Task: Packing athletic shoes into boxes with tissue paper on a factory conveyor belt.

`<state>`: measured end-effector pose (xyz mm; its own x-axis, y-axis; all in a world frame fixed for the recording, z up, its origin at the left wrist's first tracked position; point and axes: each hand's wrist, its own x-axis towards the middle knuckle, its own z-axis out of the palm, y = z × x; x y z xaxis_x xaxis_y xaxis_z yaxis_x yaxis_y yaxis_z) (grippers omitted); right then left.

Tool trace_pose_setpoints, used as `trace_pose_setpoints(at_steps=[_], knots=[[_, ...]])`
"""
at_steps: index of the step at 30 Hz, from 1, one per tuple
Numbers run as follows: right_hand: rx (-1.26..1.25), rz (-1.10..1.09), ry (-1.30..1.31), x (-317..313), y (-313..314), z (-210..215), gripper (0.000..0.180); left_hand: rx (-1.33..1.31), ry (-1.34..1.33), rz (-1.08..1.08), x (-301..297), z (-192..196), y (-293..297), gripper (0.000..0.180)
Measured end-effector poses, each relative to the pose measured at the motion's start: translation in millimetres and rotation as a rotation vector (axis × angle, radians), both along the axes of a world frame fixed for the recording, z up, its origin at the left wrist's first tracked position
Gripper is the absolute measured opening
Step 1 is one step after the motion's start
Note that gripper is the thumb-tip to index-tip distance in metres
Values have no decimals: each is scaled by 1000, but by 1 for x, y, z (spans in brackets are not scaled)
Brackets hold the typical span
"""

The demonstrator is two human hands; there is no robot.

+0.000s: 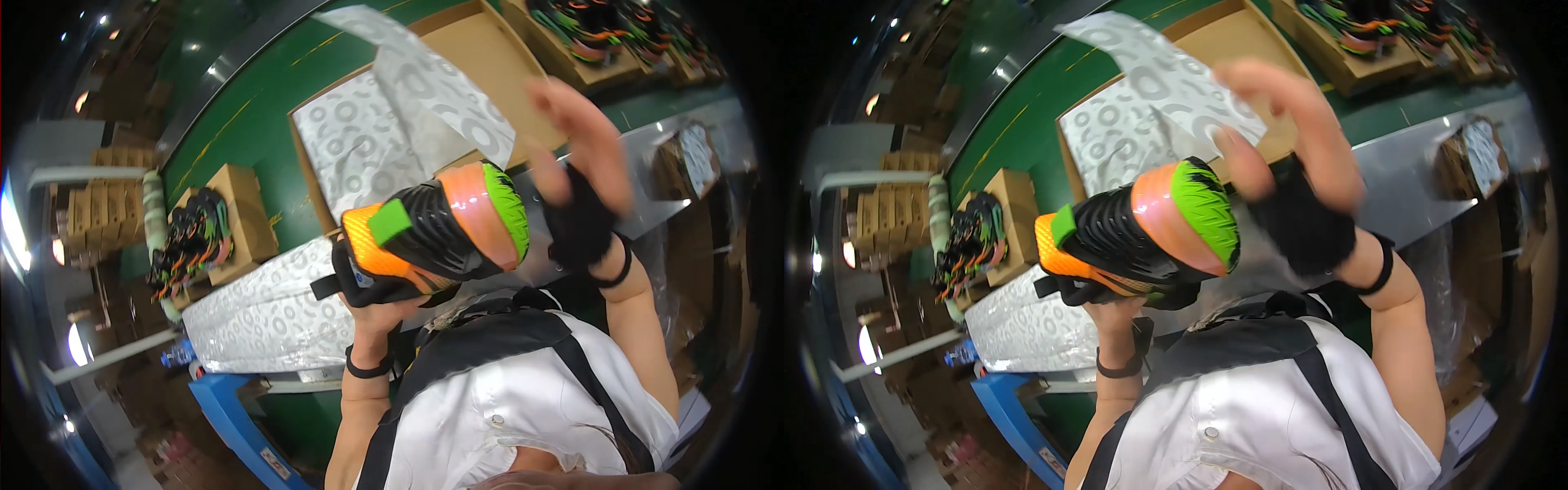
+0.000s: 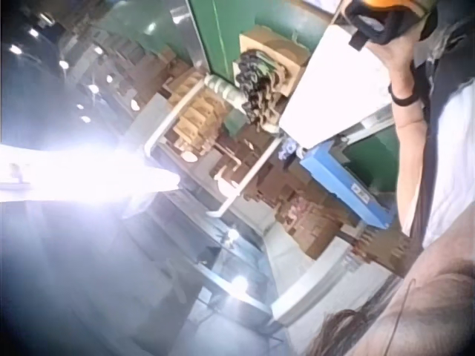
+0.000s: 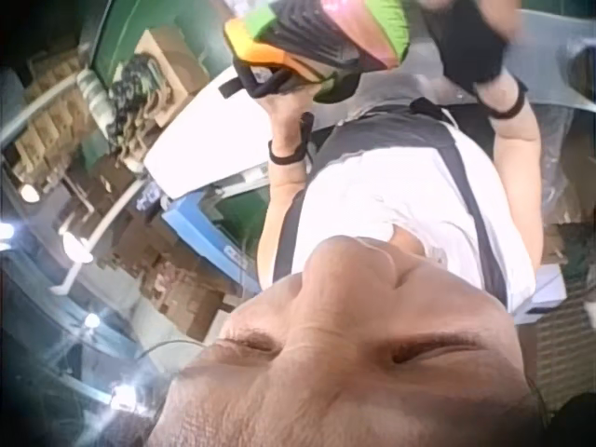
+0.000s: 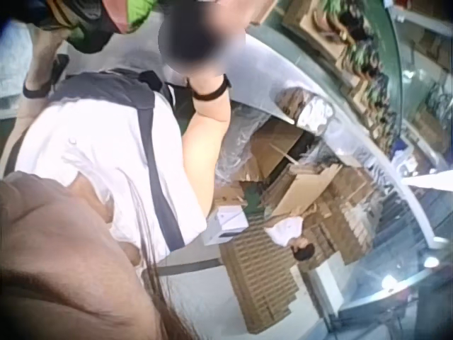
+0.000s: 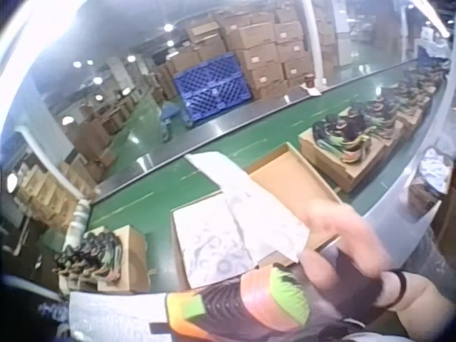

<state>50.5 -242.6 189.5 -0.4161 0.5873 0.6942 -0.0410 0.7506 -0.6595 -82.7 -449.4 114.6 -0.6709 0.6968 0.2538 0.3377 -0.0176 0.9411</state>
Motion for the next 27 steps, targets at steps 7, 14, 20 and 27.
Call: trace_pose_setpoints(at_steps=[7, 14, 20, 27], knots=[[407, -334, -510, -97, 38, -116, 74, 259, -296, 160, -33, 7, -10, 86], [-304, -213, -141, -70, 88, -88, 54, 399, -905, 96, -118, 4, 44, 44], [-664, 351, 103, -40, 39, -47, 56, 218, -1284, -27, -172, -88, 142, 48], [-847, 588, -720, 14, 23, -156, 47, -143, -1312, -88, -192, -190, 166, 49]])
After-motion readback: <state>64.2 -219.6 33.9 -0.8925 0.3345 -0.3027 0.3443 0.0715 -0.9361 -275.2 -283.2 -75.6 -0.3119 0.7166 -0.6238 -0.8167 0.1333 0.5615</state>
